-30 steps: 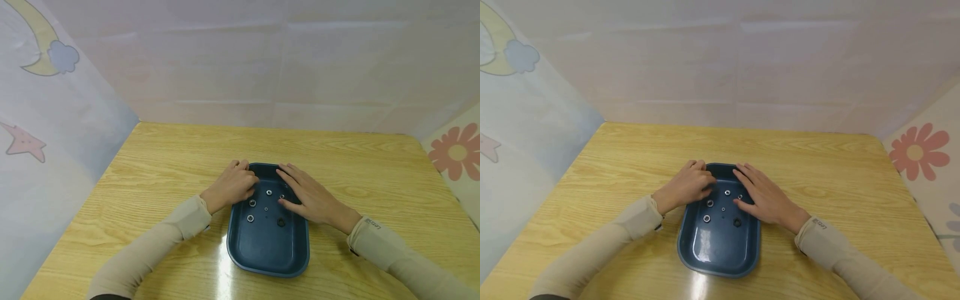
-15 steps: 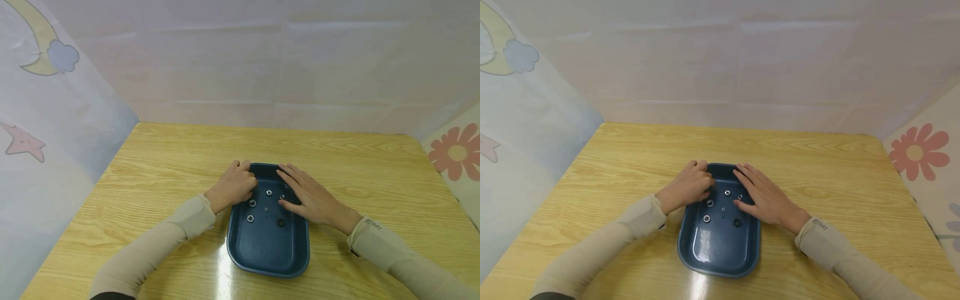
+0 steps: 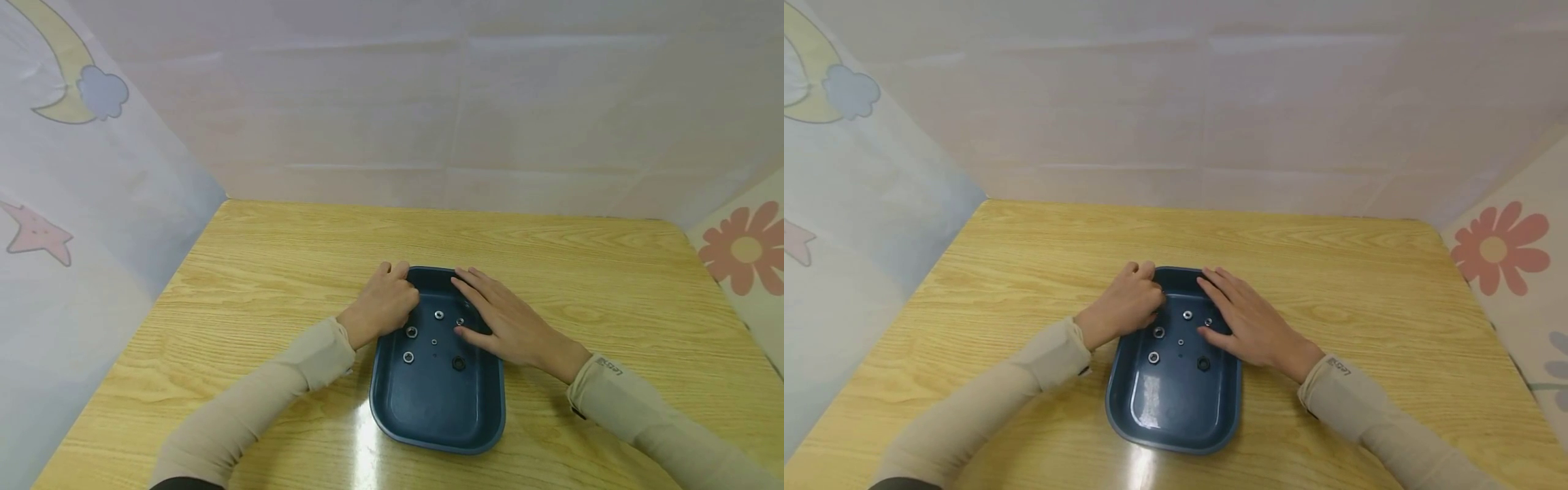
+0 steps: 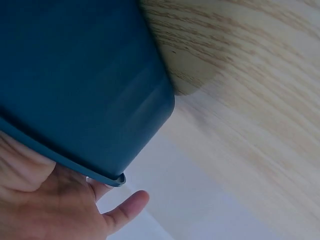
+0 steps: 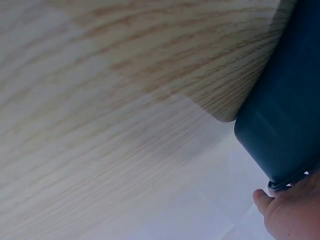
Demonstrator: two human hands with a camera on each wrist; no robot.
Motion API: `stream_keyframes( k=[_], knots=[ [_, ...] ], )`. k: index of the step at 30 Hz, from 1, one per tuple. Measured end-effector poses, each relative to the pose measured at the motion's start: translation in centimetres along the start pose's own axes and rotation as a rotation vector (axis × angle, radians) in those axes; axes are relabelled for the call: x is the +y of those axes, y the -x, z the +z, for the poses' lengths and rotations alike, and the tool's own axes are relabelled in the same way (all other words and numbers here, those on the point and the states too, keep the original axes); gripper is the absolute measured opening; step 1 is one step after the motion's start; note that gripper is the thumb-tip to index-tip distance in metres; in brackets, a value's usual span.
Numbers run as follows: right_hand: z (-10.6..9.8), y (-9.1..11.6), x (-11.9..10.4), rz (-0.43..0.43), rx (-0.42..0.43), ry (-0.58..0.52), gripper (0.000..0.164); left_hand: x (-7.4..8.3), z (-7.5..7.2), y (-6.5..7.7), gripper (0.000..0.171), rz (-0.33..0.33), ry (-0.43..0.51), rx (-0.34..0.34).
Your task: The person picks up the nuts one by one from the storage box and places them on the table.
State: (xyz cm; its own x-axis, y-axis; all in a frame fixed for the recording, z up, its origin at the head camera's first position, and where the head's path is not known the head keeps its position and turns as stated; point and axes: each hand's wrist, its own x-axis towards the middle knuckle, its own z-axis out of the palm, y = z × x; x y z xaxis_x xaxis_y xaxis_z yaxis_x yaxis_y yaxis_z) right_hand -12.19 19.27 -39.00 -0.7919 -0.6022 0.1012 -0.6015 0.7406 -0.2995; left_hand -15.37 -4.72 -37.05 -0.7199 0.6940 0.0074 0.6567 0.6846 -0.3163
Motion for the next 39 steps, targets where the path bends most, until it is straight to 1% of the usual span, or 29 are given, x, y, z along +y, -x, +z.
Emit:
stream_keyframes(
  k=[2, 3, 4, 6, 7, 10, 12, 13, 15, 19, 25, 29, 32, 35, 39],
  knots=[
    [0.0, 0.0, 0.0, -0.002, 0.002, -0.001, 0.080, 0.0, 0.0, -0.1, 0.017, 0.003, 0.006, -0.002],
    [0.0, 0.0, 0.0, -0.003, 0.004, -0.002, 0.080, -0.1, 0.0, -0.1, 0.015, 0.006, 0.025, -0.009],
    [0.0, 0.0, 0.1, -0.004, 0.004, -0.002, 0.080, -0.2, 0.1, -0.2, 0.012, 0.010, 0.048, -0.015],
    [0.0, 0.0, 0.1, -0.003, 0.004, -0.003, 0.080, -0.4, 0.1, -0.3, 0.008, 0.019, 0.130, -0.037],
    [0.0, 0.0, 0.1, -0.003, 0.004, -0.004, 0.080, -0.6, 0.1, -0.3, 0.010, 0.023, 0.183, -0.048],
    [-0.1, 0.0, 0.1, -0.002, -0.002, -0.003, 0.080, -1.1, -0.1, -0.3, 0.024, 0.041, 0.347, -0.088],
    [-0.1, 0.0, 0.1, -0.002, -0.003, 0.001, 0.081, -1.4, -0.3, -0.3, 0.030, 0.054, 0.413, -0.113],
    [-0.2, 0.0, 0.1, -0.002, -0.005, 0.001, 0.081, -1.4, -0.4, -0.3, 0.032, 0.062, 0.424, -0.124],
    [-0.2, 0.0, 0.1, -0.001, -0.007, 0.006, 0.082, -1.4, -0.6, -0.4, 0.033, 0.075, 0.418, -0.145],
    [-0.3, 0.0, 0.0, 0.002, -0.004, 0.002, 0.082, -1.1, -1.0, -0.7, 0.027, 0.087, 0.357, -0.165],
    [-0.2, 0.0, -0.1, -0.003, -0.006, -0.008, 0.082, -0.6, -0.9, -0.9, 0.019, 0.075, 0.285, -0.181],
    [-0.1, -0.1, -0.1, -0.002, -0.003, -0.006, 0.082, -0.5, -0.7, -0.8, 0.018, 0.072, 0.255, -0.150],
    [-0.3, -0.1, -0.1, 0.003, -0.005, -0.005, 0.082, -0.5, -0.7, -0.7, 0.017, 0.071, 0.260, -0.125],
    [-0.4, -0.1, -0.1, 0.008, -0.009, -0.005, 0.082, -0.4, -0.6, -0.7, 0.016, 0.066, 0.270, -0.117],
    [-0.5, -0.1, -0.1, 0.009, -0.012, -0.007, 0.082, -0.2, -0.6, -0.8, 0.015, 0.056, 0.262, -0.127]
  ],
)
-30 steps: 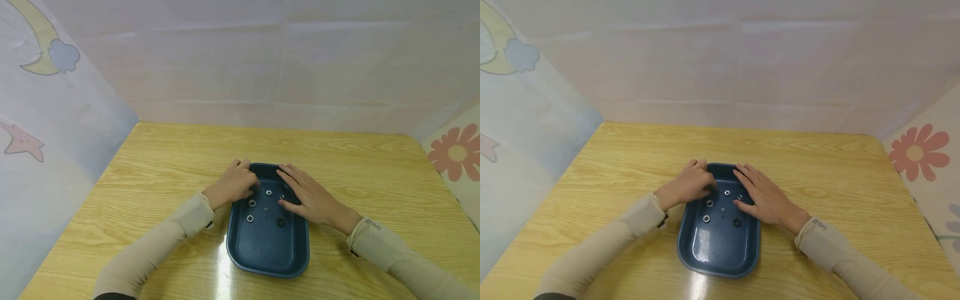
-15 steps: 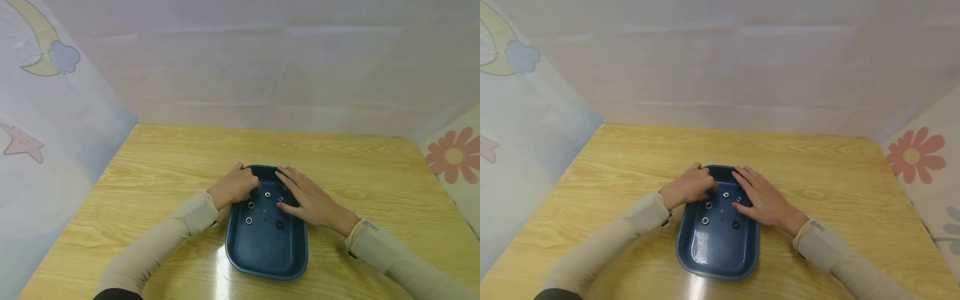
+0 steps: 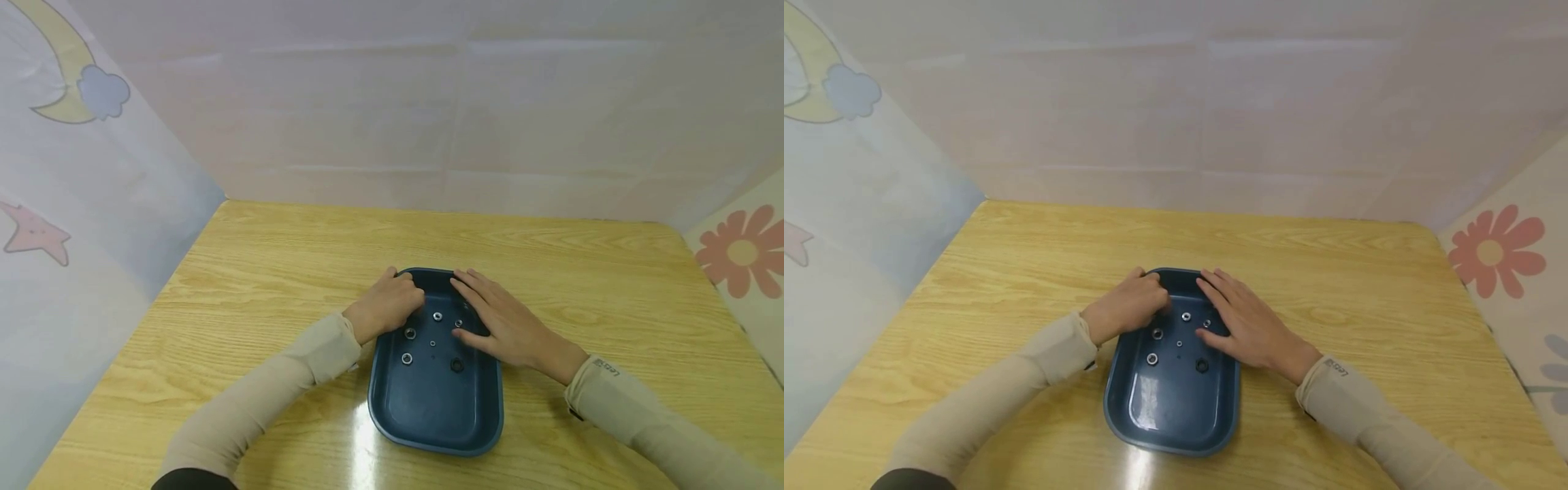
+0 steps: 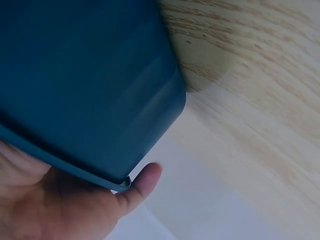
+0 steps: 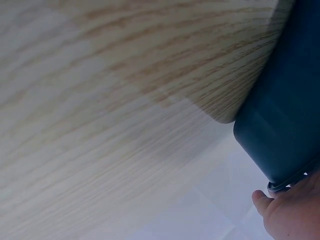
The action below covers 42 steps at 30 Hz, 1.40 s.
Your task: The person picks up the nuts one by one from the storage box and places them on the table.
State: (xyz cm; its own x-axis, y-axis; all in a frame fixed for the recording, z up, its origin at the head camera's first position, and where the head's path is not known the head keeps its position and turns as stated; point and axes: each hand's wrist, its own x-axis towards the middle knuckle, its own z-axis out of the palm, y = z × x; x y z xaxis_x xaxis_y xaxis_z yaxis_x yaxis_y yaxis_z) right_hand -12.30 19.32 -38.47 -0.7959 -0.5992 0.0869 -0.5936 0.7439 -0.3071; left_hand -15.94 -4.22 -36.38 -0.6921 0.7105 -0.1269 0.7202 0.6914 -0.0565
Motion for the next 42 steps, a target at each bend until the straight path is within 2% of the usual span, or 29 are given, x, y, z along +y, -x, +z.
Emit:
stream_keyframes(
  k=[10, 14, 22, 34, 42],
  knots=[
    [0.1, -0.1, 0.0, -0.013, 0.005, 0.008, 0.082, -0.1, 0.1, -0.1, 0.011, 0.014, -0.033, -0.003],
    [0.1, -0.1, 0.0, -0.007, 0.002, 0.008, 0.082, -0.5, 0.3, -0.1, 0.007, 0.044, -0.022, 0.025],
    [0.0, 0.0, 0.0, -0.004, 0.008, 0.014, 0.082, -0.8, 0.3, 0.0, 0.014, 0.079, -0.016, 0.074],
    [0.1, 0.0, 0.0, 0.003, 0.004, 0.013, 0.082, -0.6, 0.2, 0.6, 0.013, 0.062, 0.014, 0.151],
    [0.1, 0.0, 0.0, 0.000, 0.007, 0.010, 0.082, -0.8, 0.2, 0.9, 0.015, 0.047, 0.005, 0.239]
  ],
)
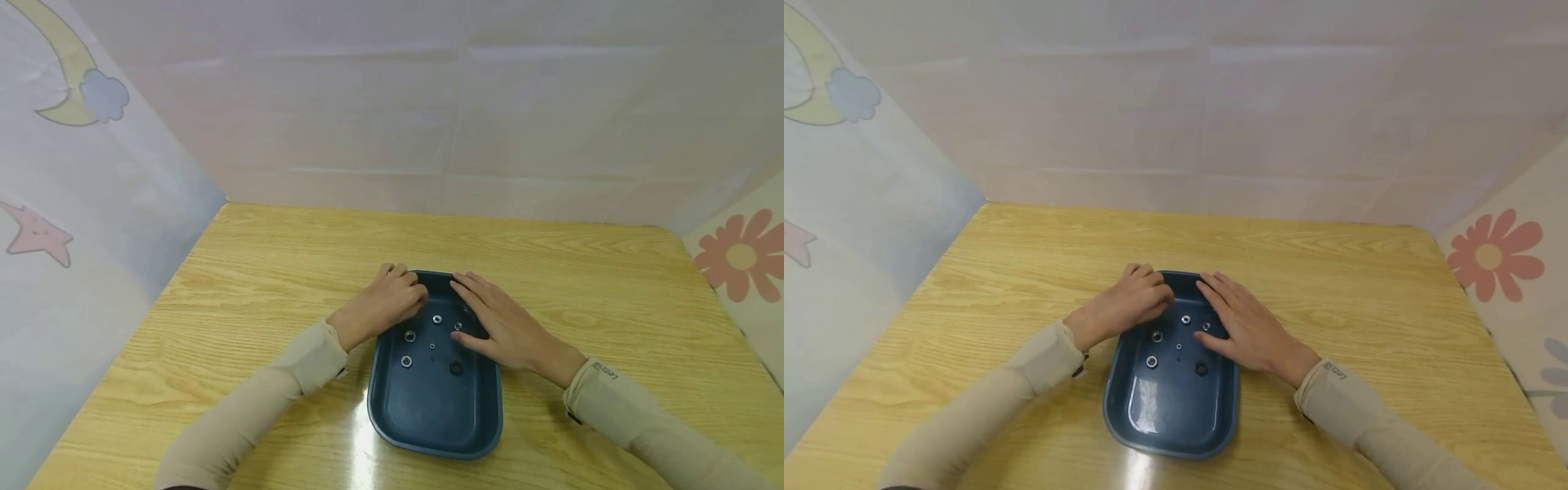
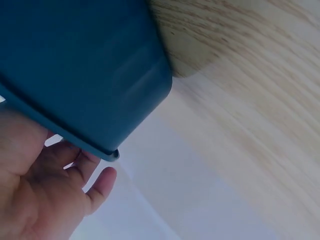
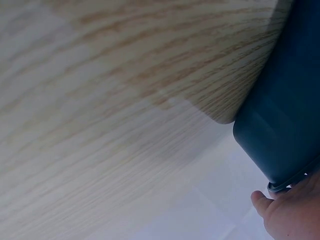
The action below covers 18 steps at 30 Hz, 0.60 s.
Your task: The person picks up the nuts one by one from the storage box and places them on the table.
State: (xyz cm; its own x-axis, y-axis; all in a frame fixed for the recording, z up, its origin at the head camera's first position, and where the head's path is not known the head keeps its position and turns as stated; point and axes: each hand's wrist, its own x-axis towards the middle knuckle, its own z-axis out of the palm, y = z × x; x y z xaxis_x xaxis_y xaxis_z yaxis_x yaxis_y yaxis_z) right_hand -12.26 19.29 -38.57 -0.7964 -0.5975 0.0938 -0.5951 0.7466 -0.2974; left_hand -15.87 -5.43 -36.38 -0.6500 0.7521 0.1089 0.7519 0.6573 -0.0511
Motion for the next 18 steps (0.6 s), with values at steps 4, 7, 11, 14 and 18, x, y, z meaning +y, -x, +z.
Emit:
stream_keyframes(
  k=[4, 7, 11, 14, 18],
  knots=[
    [0.0, 0.0, 0.0, 0.003, 0.000, 0.000, 0.083, -0.3, -0.3, 0.2, 0.014, -0.029, 0.023, 0.026],
    [0.1, 0.0, 0.1, 0.008, -0.001, -0.002, 0.083, -0.6, -0.6, 0.4, 0.014, -0.034, 0.038, 0.047],
    [0.1, 0.1, 0.1, 0.011, -0.002, -0.004, 0.083, -1.1, -1.0, 0.8, 0.014, -0.036, 0.042, 0.088],
    [0.1, 0.0, 0.1, 0.010, 0.000, -0.003, 0.083, -1.6, -1.2, 1.1, 0.013, -0.038, 0.046, 0.124],
    [0.2, 0.0, 0.2, 0.009, 0.007, -0.001, 0.083, -2.2, -1.5, 1.4, 0.012, -0.045, 0.058, 0.159]
  ],
)
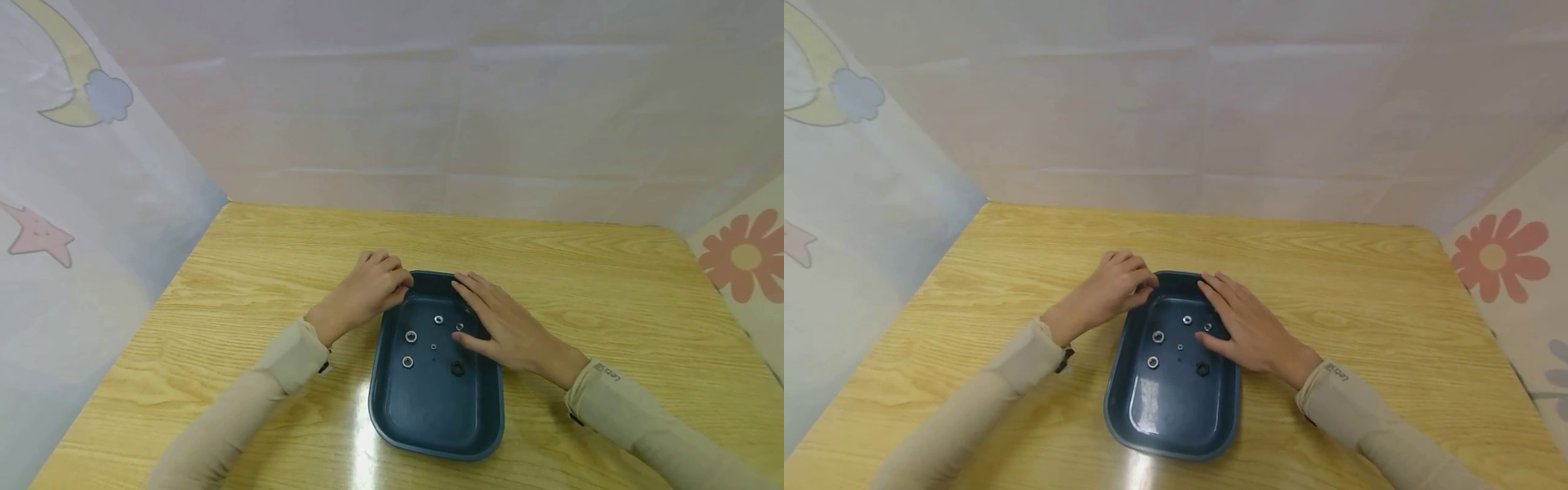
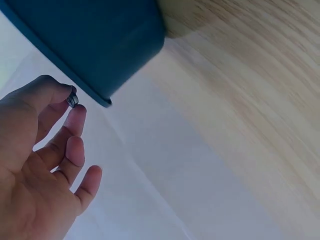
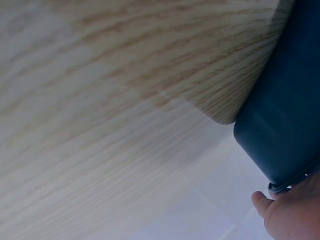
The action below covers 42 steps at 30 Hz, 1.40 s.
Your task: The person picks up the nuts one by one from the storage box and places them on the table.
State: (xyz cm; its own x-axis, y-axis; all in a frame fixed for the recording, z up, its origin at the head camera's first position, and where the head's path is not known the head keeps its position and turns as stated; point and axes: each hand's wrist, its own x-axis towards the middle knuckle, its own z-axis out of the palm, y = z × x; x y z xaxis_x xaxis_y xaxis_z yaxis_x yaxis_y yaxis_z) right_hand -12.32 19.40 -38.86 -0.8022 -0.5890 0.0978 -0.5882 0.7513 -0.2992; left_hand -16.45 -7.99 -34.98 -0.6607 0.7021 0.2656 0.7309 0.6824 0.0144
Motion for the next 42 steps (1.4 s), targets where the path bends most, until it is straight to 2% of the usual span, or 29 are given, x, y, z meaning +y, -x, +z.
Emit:
stream_keyframes(
  k=[18, 30, 42],
  knots=[
    [-0.2, 0.1, -0.1, 0.024, -0.021, -0.008, 0.083, -1.4, -0.5, 0.6, 0.012, 0.048, 0.034, 0.113],
    [-0.2, 0.1, -0.1, 0.009, -0.005, -0.002, 0.083, -3.6, -0.4, 1.1, 0.011, 0.023, 0.004, 0.144],
    [0.0, 0.1, 0.0, -0.005, 0.017, 0.001, 0.081, -6.1, -0.1, 2.4, 0.012, -0.050, 0.009, 0.120]
  ],
)
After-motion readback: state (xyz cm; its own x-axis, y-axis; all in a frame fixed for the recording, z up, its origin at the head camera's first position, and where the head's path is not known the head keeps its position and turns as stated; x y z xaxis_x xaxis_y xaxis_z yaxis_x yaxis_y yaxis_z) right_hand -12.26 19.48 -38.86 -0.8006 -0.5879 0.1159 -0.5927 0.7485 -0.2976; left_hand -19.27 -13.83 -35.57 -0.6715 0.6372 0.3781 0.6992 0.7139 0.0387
